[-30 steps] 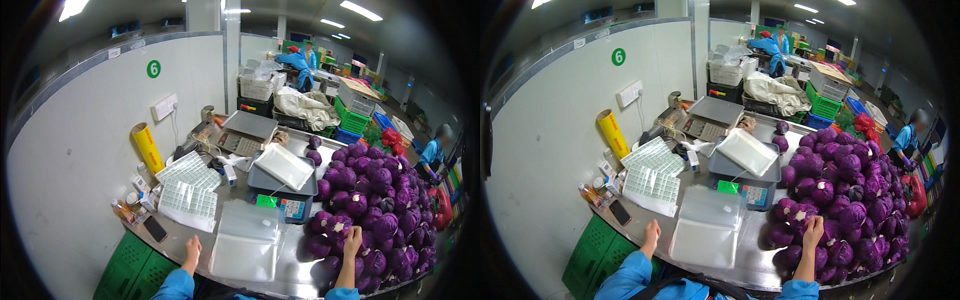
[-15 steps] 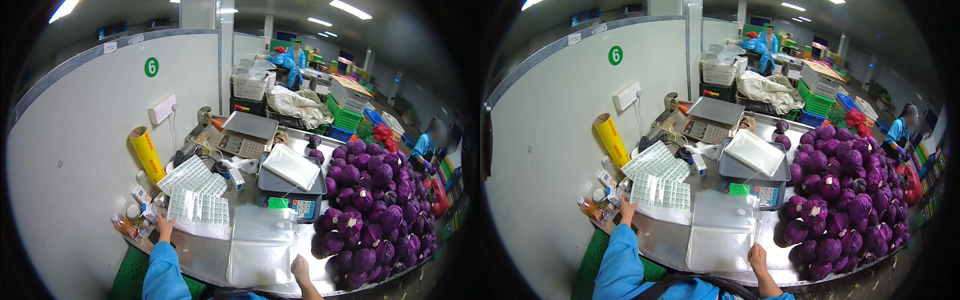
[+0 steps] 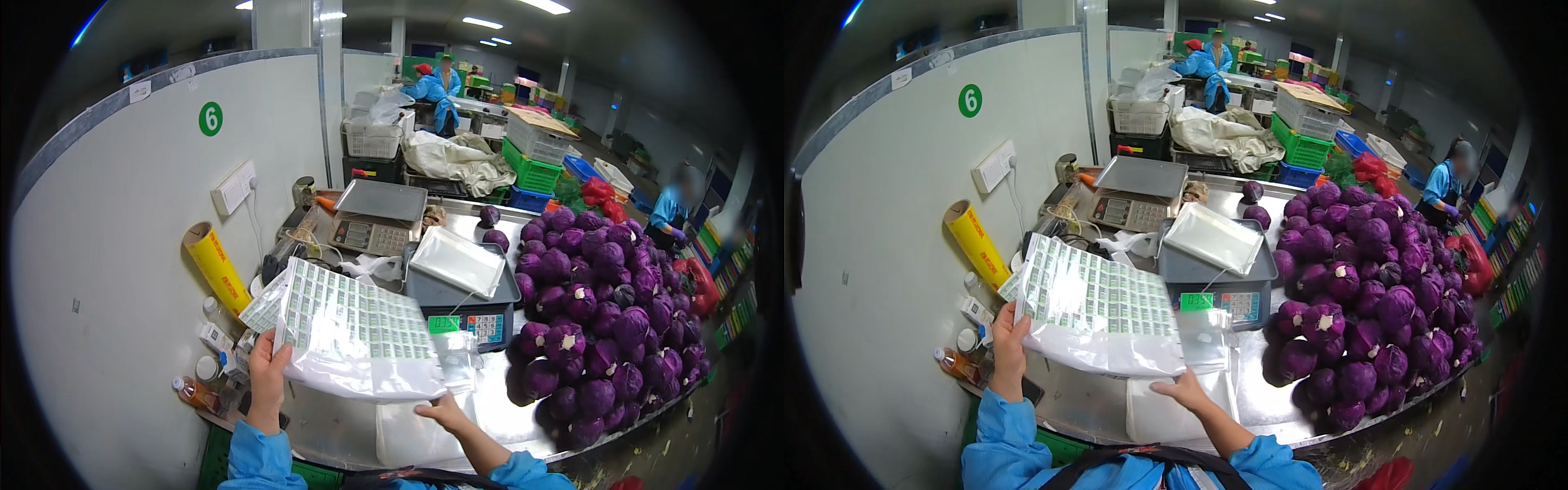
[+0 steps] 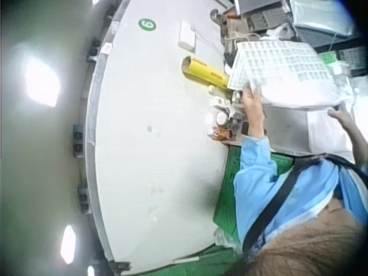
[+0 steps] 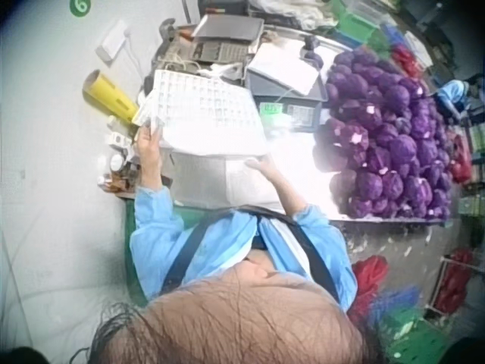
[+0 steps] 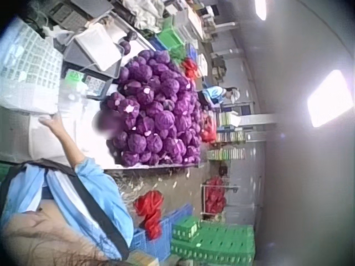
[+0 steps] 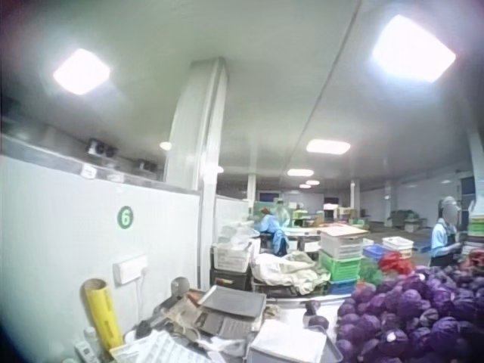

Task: The person repeatedly peels individual labels from a sheet and applies them to clear plastic bags on a table. The person handles label sheets and plastic bags one at a time, placing each label onto a bag without visible weighing or packing of cabbages.

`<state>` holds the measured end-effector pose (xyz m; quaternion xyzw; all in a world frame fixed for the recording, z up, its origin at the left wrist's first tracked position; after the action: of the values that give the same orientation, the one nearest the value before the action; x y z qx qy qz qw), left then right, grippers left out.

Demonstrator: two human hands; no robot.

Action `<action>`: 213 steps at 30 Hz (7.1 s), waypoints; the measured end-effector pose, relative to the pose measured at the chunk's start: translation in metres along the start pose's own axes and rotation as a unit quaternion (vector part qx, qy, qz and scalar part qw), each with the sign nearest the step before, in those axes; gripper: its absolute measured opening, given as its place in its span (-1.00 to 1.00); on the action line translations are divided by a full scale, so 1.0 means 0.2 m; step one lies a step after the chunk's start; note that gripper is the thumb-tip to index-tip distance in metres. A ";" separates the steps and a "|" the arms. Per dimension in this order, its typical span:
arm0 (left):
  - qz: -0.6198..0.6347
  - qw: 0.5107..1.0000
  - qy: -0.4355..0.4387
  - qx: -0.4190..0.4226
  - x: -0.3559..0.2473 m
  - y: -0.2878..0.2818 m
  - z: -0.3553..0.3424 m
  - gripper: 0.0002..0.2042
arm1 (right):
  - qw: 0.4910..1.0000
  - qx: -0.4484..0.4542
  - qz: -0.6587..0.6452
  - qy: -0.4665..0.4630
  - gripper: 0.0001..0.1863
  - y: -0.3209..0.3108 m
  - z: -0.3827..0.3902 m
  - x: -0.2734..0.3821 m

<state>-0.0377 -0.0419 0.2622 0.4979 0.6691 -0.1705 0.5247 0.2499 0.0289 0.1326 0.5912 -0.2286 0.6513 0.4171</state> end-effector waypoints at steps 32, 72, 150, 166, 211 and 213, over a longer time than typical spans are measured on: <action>-0.399 0.858 0.240 0.218 0.02 0.37 0.24 -0.81 | 0.899 -0.244 0.319 -0.174 -0.74 -0.40 0.51 0.59; -0.234 0.882 0.285 0.294 0.11 0.64 0.37 -0.92 | 0.867 -0.115 0.447 -0.190 -0.78 0.02 0.42 0.67; -0.114 0.976 0.131 0.132 0.23 0.50 0.31 -0.92 | 0.792 -0.132 0.584 -0.119 -0.85 -0.24 0.49 0.70; -0.074 0.971 0.025 0.226 0.29 0.66 0.36 -0.87 | 0.858 -0.156 0.458 -0.169 -0.75 -0.10 0.40 0.67; -0.448 0.639 0.535 0.323 -0.46 0.23 0.14 -0.87 | 0.943 -0.307 0.128 -0.017 -0.82 -0.67 0.36 -0.16; -0.481 0.641 0.493 0.338 -0.28 0.12 0.21 -0.87 | 0.948 -0.304 0.080 0.038 -0.83 -0.68 0.35 -0.33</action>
<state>0.0026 -0.0901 0.3025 0.2589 0.8697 -0.3422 -0.2438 0.3976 0.0291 0.0569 0.3910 -0.4467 0.6041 0.5317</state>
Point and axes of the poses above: each hand's wrist, its own z-axis away from the middle knuckle, its own y-axis out of the palm, x = y × z, the point moved 4 cm from there along -z, towards the middle knuckle, and after that the axes turned 9 degrees about y, right-handed, at the moved point
